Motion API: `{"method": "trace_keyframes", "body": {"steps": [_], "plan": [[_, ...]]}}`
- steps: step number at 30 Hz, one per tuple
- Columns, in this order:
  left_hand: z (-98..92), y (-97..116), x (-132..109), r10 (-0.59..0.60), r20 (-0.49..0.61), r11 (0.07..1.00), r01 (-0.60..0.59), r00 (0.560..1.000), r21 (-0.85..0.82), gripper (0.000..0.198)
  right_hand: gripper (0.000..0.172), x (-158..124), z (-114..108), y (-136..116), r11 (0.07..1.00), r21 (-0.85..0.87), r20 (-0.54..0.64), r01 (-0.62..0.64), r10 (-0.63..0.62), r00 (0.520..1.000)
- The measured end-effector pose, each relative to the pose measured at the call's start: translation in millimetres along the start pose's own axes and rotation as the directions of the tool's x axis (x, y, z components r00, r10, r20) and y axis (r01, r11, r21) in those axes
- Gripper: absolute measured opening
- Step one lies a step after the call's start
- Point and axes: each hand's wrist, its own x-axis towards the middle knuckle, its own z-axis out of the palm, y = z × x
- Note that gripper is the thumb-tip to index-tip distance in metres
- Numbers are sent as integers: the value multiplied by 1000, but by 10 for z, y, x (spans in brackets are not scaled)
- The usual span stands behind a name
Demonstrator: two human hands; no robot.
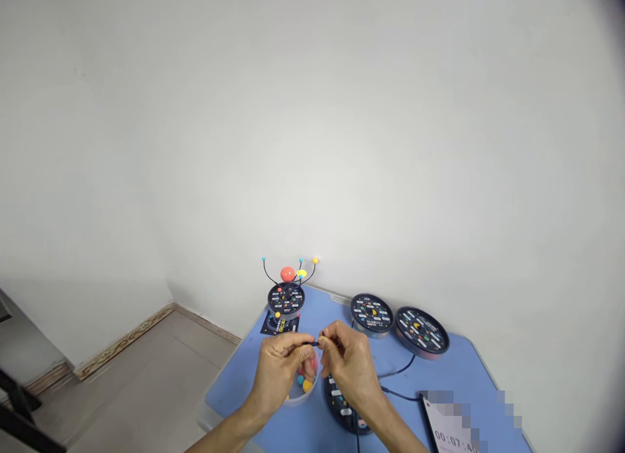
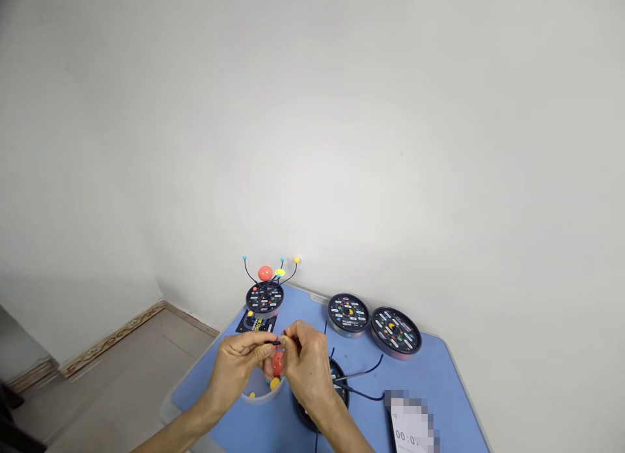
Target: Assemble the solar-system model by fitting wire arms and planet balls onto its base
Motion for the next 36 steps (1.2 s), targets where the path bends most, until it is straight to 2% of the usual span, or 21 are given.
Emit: {"method": "trace_keyframes", "body": {"steps": [4,9,12,14,18,21,23,28,36], "plan": [[127,15,53,-38,29,999,38,999,10,19,17,43,-190,-117,998,-5,42,-56,56,998],[352,47,154,43,111,993,-54,993,101,19,11,104,-535,-267,993,-17,108,-118,119,987],[427,16,197,81,213,958,-135,974,254,19,8,46,-680,-167,984,4,110,-176,174,978],[442,-21,203,81,297,900,-198,951,389,26,7,-39,-738,-32,975,-1,89,-220,219,972],[453,-81,179,57,426,736,-326,903,593,33,16,-239,-771,242,960,-105,67,-258,266,962],[485,-100,164,13,499,618,-400,866,677,30,17,-340,-751,359,957,-161,46,-241,251,967],[515,-110,167,-38,527,570,-415,849,709,30,17,-373,-731,394,955,-184,26,-233,242,970],[558,-160,210,-114,553,572,-400,826,716,29,19,-391,-690,415,952,-231,-23,-200,200,979],[552,-237,254,-113,535,597,-373,837,710,31,20,-421,-672,440,953,-246,-83,-179,163,983]]}}
